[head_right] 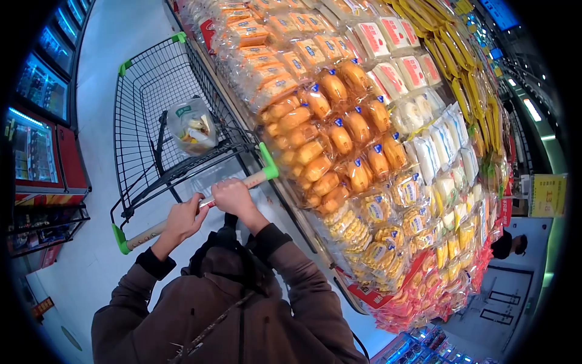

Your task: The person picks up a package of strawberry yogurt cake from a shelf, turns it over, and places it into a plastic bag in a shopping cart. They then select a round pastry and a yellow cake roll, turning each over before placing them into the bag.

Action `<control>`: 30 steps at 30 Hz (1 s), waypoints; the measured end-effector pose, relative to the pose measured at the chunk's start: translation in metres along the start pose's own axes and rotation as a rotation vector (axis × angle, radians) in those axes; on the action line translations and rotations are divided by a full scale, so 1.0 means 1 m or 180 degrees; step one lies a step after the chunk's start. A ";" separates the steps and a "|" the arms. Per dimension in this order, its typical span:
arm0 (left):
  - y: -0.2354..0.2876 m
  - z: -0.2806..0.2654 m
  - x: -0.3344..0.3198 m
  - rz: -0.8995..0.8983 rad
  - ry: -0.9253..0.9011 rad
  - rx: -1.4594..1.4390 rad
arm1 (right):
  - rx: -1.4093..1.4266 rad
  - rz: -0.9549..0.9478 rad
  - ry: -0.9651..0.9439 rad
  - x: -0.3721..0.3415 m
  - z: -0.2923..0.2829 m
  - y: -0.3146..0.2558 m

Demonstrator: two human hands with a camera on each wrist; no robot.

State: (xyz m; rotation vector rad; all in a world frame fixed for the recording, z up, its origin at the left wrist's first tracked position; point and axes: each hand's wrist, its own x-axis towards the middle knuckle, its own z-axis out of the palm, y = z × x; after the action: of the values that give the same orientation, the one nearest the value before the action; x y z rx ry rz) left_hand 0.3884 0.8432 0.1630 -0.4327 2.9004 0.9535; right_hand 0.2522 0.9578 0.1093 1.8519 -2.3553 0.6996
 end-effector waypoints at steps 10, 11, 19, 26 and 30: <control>0.015 0.016 0.016 -0.0138 0.0144 0.0054 | 0.0272 0.0330 -0.0197 -0.013 -0.068 -0.012; 0.018 0.014 0.017 -0.0160 0.0103 0.0083 | 0.0317 0.0321 -0.0049 -0.027 -0.080 -0.010; 0.052 0.041 0.044 0.0163 0.0110 0.0416 | 0.0126 0.1340 0.0411 -0.175 -0.172 -0.011; 0.086 0.067 0.078 0.0522 0.0082 0.0656 | 0.0241 0.1484 0.0639 -0.237 -0.210 -0.051; 0.092 0.071 0.078 0.0773 0.0622 0.0307 | 0.0005 0.1600 0.0801 -0.266 -0.254 -0.066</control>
State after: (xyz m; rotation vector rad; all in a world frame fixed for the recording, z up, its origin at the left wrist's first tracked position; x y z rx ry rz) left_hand 0.2857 0.9363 0.1473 -0.1786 3.2175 0.8349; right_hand 0.3297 1.2853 0.2715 1.0838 -2.6491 0.9083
